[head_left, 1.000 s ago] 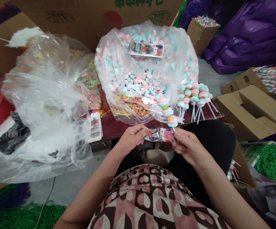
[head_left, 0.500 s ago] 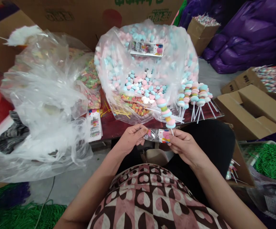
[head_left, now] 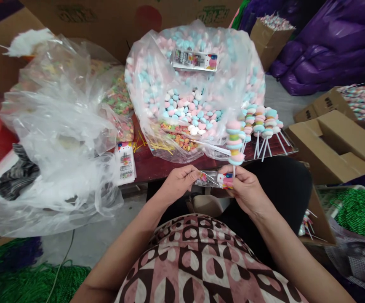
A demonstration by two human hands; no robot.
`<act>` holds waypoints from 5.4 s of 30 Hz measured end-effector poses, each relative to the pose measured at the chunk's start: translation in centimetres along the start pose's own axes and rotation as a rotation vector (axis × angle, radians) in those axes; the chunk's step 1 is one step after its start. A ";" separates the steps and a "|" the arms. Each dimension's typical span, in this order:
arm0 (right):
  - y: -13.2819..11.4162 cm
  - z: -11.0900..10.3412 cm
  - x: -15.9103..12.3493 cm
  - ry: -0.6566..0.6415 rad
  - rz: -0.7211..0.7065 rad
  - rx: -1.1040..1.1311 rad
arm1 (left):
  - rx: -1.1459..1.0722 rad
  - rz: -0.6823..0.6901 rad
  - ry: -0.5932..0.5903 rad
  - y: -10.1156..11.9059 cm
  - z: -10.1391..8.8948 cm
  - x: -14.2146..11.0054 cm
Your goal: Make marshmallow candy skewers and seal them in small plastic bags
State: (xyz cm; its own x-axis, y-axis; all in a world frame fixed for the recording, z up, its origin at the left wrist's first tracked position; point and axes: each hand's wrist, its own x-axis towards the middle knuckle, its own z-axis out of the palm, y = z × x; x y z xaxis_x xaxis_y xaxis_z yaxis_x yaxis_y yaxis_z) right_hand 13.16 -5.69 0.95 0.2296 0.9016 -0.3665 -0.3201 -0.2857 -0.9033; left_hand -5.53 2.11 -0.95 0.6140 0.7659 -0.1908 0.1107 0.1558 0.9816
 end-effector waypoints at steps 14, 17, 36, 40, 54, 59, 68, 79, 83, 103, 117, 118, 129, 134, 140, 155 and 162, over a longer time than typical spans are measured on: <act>0.8 1.3 0.0 -0.042 -0.022 -0.044 | 0.156 0.003 -0.087 0.0 0.7 0.0; 0.2 1.7 -0.1 -0.100 -0.043 -0.108 | 0.174 0.041 -0.093 -0.1 1.0 0.2; -3.5 -6.4 -5.3 -0.068 -0.092 -0.481 | -0.636 -0.017 0.097 -0.2 -0.5 0.3; -4.1 -7.3 -5.7 -0.129 -0.142 -0.675 | -0.640 -0.004 0.075 0.1 -0.6 0.2; -5.5 -8.8 -6.4 -0.263 -0.125 -0.785 | -0.431 0.018 -0.071 1.0 -0.9 0.1; -5.1 -9.2 -6.6 -0.203 -0.044 -0.686 | -0.403 0.025 -0.093 1.1 -1.1 -0.1; -5.4 -7.9 -6.6 -0.220 -0.093 -0.716 | -0.457 0.017 -0.050 1.2 -0.8 0.0; -5.8 -9.1 -6.8 -0.196 -0.038 -0.724 | -0.393 0.029 -0.092 1.0 -1.1 -0.1; -5.6 -8.6 -6.8 -0.243 -0.063 -0.727 | -0.434 0.022 -0.042 1.0 -0.9 0.0; -5.1 -9.0 -6.3 -0.118 -0.086 -0.753 | -0.270 0.040 0.022 1.4 -1.6 0.1; -5.5 -8.4 -6.7 -0.024 -0.198 -0.782 | -0.220 0.028 0.014 1.2 -1.7 -0.1; -5.5 -8.4 -6.7 -0.023 -0.211 -0.790 | -0.208 0.026 0.009 1.2 -1.7 -0.1; -5.5 -8.9 -6.4 0.038 -0.270 -0.895 | -0.076 0.009 -0.044 0.8 -2.1 -0.3; -4.9 -8.7 -5.9 -0.043 -0.420 -0.891 | -0.093 0.012 -0.028 0.9 -1.6 -0.1; -4.1 -9.3 -4.9 0.008 -0.670 -0.986 | -0.029 0.022 -0.041 1.7 -1.4 -0.1; -3.3 -8.6 -4.9 -0.053 -0.374 -0.839 | -0.053 0.025 -0.023 1.9 -1.3 -0.4; -1.7 -6.1 -4.6 -0.094 -0.305 -0.705 | -0.555 0.114 -0.027 3.1 -0.4 0.3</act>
State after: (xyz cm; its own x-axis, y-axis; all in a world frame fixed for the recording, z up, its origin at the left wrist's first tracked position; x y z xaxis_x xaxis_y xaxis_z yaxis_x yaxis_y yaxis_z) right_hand 18.29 -11.35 2.81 0.1250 0.9883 -0.0871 0.4124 -0.1316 -0.9015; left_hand -5.32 3.03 2.04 0.6187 0.7819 -0.0763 -0.3808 0.3833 0.8415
